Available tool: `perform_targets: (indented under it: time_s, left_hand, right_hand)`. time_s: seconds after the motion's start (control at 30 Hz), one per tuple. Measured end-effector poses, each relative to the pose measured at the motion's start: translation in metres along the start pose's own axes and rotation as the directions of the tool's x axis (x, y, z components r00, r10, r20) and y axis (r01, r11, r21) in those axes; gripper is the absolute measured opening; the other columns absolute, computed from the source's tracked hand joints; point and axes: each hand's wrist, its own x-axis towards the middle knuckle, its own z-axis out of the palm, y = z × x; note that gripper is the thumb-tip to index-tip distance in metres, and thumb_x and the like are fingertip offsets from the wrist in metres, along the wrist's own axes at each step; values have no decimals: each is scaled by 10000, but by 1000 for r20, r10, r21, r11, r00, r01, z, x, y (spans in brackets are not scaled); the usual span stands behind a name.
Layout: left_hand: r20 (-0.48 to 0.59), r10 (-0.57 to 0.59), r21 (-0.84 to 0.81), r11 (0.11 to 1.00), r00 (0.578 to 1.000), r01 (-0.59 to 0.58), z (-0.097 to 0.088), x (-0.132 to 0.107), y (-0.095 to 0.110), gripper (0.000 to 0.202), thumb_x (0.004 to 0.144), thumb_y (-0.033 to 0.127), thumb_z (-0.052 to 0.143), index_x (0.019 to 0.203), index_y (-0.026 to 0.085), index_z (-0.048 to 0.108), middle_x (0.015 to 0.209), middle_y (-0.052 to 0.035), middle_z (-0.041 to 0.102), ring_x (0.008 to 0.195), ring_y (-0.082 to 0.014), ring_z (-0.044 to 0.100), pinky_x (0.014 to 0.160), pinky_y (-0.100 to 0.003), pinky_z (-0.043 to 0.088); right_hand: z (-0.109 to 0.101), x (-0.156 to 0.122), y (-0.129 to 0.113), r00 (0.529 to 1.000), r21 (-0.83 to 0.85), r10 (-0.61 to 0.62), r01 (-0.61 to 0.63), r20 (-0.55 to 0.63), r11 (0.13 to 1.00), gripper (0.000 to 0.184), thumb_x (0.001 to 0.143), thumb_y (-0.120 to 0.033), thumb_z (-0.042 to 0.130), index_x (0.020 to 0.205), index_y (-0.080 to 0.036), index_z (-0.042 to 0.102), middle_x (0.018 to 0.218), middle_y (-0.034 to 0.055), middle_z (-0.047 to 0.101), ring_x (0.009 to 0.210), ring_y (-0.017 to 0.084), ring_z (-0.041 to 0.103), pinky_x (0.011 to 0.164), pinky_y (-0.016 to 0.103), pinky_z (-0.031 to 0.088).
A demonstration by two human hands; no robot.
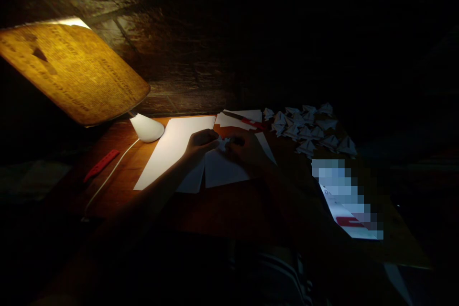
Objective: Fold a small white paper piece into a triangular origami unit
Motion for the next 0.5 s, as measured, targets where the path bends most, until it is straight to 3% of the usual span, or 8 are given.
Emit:
perform_targets:
  time_s: [0.17,0.5]
  left_hand:
    - [-4,-25,-3,1000,1000,25,1,0,1,403,621,438,956,796,165,717,725,-16,719,631,-117,653,594,-231,517]
    - [23,18,50,999,1000,-19,2,-2,4,402,638,443,951,771,161,697,711,-18,694,612,-111,623,563,-221,484]
  right_hand:
    - [3,0,5,999,84,39,-38,-13,996,204,767,-310,769,948,-217,772,886,53,790,809,211,711,746,355,578]
    - [6,1,9,1000,128,9,-6,-22,992,140,720,-281,753,841,-212,734,801,30,746,724,187,671,682,331,546]
